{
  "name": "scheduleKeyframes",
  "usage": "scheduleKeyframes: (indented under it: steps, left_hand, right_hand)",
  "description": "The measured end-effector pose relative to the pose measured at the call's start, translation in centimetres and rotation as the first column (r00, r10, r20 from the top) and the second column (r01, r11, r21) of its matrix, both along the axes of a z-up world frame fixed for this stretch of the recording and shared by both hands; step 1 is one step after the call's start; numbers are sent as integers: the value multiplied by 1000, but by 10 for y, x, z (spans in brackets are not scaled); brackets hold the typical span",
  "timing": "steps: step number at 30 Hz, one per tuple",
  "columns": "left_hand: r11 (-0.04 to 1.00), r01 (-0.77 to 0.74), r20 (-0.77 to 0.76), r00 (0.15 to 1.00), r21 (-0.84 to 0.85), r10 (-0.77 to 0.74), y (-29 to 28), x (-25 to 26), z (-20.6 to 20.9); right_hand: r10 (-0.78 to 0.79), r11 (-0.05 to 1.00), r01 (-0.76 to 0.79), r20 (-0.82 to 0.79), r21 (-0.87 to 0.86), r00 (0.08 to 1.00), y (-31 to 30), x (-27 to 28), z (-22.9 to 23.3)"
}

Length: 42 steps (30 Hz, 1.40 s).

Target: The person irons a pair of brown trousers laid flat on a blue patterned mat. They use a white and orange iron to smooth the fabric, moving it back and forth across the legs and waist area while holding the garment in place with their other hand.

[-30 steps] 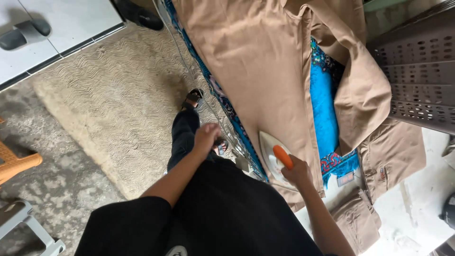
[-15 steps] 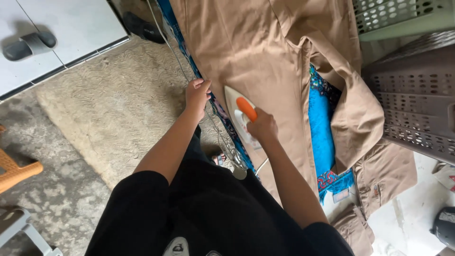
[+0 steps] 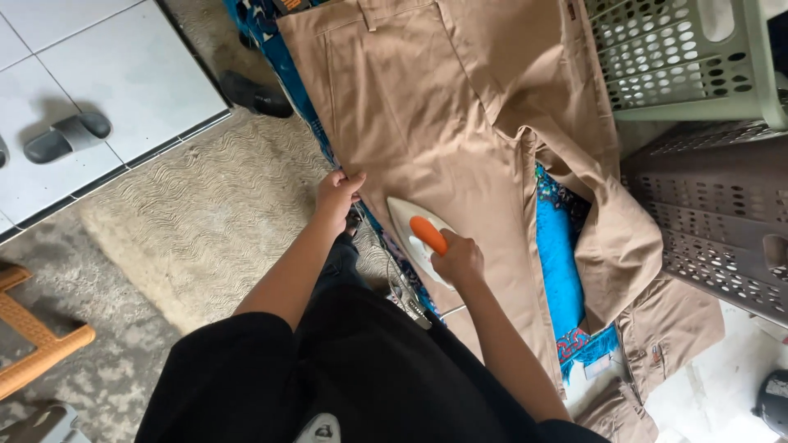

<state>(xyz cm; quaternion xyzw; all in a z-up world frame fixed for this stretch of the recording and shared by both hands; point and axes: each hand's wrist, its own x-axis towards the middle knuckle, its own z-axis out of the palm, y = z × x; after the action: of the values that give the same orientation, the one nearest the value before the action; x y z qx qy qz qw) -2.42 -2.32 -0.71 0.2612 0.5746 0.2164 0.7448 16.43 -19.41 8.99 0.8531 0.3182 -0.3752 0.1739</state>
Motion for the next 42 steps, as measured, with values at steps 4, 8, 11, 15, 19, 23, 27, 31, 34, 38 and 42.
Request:
scheduleKeyframes:
  steps: [4,8,11,15,19,23,27,31,34,38,42]
  left_hand:
    - [997,45,-23,999,67,-43,-3,-5,9]
    - [983,178,-186,968,47,-166,17,2,48]
    - [979,201,-262,944,-22,-199,15,-2,68]
    - [984,152,-262,949,-97,-173,18,2,64]
    - [987,113,-199,971,-118,-135,19,-1,77]
    - [978,80,-126,986,-195,-105,16,-2,67]
    - [984,68,-108,990,-165,-87,16,-1,81]
    - [987,52,-99,993,-152,-68,11,0,38]
    - [993,43,-90,995,-108,-53,9,3,26]
    - [995,-1,-62,998,-99,-5,3,9,12]
    - [996,82,-153,985,-31,-86,-54,12,22]
  right_hand:
    - [-44,999,44,-26,9,999,0,-9,1]
    - [-58,996,57,-16,-68,998,2,-3,7]
    - [-145,989,145,23,-19,989,-5,-1,-6]
    - [-324,942,317,51,113,945,10,12,-7]
    - [-205,976,206,-22,64,978,10,-3,0]
    - [-133,991,133,6,22,991,9,-10,-6]
    - [-300,949,290,70,127,951,20,8,-10]
    - [-232,967,232,-9,102,973,19,13,-10]
    - [-59,998,58,-13,-36,998,6,5,4]
    - [-158,987,159,19,-26,987,-64,18,4]
    - [-141,987,141,7,-78,990,-182,34,2]
